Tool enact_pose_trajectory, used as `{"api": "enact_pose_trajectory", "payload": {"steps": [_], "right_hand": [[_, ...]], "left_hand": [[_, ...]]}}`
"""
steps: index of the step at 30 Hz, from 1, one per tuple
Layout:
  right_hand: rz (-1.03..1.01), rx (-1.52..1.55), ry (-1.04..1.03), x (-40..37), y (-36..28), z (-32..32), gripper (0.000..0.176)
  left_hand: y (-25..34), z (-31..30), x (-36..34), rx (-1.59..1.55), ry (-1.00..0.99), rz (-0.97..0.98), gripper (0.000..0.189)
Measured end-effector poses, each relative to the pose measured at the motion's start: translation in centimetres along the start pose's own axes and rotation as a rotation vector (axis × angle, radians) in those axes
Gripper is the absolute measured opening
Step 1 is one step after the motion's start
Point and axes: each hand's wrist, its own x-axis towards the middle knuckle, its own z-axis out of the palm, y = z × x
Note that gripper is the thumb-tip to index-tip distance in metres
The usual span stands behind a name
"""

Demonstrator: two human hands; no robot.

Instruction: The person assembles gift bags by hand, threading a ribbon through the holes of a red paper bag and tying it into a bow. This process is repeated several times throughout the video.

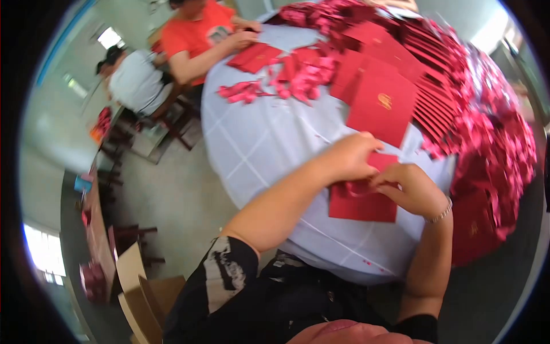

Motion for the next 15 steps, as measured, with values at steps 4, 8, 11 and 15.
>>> {"api": "enact_pose_trajectory", "payload": {"steps": [4, 8, 11, 15], "right_hand": [[0.217, -0.02, 0.067, 1.0, 0.4, 0.4, 0.01], [0.226, -0.064, 0.123, 1.5, 1.1, 0.9, 0.015], [0.271, -0.123, 0.139, 1.6, 1.2, 0.9, 0.017], [0.338, -0.072, 0.233, 1.5, 2.2, 0.7, 0.016]], "left_hand": [[1.5, -0.7, -0.5, 0.121, 0.018, -0.011, 0.053], [1.4, -0.7, -0.5, 0.158, -0.087, -0.054, 0.052], [1.1, -0.1, -0.9, 0.083, -0.04, -0.106, 0.051], [1.1, 0.7, -0.7, -0.129, 0.127, -0.154, 0.021]]}}
